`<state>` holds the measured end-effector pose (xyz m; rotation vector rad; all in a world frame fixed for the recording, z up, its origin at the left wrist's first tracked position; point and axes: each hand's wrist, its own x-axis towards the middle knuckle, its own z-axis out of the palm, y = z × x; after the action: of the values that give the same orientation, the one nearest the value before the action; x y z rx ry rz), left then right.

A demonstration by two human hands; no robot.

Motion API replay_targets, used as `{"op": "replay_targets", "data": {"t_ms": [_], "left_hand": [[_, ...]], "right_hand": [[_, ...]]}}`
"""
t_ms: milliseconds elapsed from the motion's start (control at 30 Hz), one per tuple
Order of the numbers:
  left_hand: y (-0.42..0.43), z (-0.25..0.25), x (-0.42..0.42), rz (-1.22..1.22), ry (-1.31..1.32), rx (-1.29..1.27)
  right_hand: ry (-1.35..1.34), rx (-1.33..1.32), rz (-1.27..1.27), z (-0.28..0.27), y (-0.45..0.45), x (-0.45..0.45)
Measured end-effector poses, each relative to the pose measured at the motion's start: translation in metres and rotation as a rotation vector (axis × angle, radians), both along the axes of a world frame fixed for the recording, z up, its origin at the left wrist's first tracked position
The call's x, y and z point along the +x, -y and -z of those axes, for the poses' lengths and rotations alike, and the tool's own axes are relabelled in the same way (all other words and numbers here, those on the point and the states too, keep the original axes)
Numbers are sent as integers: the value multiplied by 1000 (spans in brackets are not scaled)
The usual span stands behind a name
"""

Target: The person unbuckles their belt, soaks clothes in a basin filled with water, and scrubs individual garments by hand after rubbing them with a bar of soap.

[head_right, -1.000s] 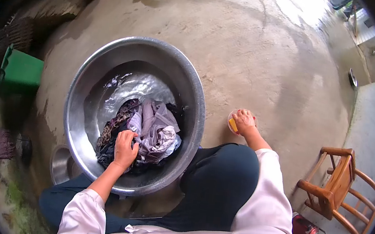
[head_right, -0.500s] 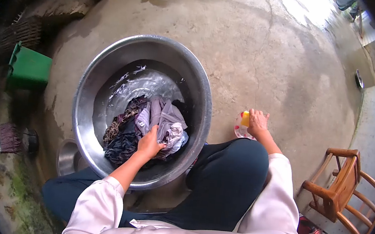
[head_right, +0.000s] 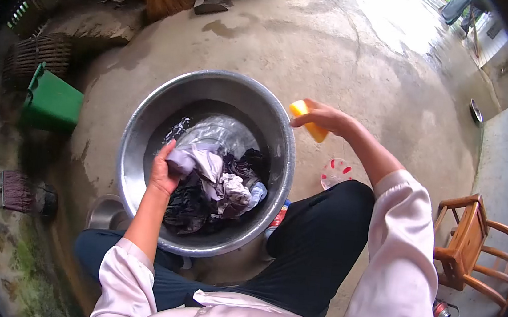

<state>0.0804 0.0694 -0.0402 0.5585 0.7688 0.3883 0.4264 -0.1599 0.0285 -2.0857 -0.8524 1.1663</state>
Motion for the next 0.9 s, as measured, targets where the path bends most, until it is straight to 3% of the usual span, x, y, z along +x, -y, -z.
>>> {"op": "replay_targets", "data": {"t_ms": [133, 233, 367, 433, 500, 567, 700, 800, 833, 900], "left_hand": [[-20, -42, -25, 1, 78, 205], [-23, -89, -47, -19, 206, 246], [-16, -123, -74, -141, 379, 192], [-10, -125, -83, -167, 462, 147], [-5, -127, -86, -203, 487, 129], [3, -132, -85, -274, 468, 127], [11, -141, -86, -278, 446, 168], [17, -118, -87, -203, 431, 299], [26, -115, -85, -246, 405, 314], [44, -120, -86, -197, 353, 352]], "right_hand": [[-56, -98, -274, -18, -65, -73], [-157, -177, -257, 8, -104, -123], [-396, 16, -44, 83, -135, -175], [-735, 212, 43, 94, -133, -202], [-1132, 163, 155, 112, -137, -218], [-1141, 41, 307, 97, -129, -238], [-1479, 8, 440, 92, -121, -256], [-1602, 289, 273, 99, -120, -258], [-1590, 314, 299, 63, -118, -263], [-1611, 465, 351, 66, -124, -262]]}}
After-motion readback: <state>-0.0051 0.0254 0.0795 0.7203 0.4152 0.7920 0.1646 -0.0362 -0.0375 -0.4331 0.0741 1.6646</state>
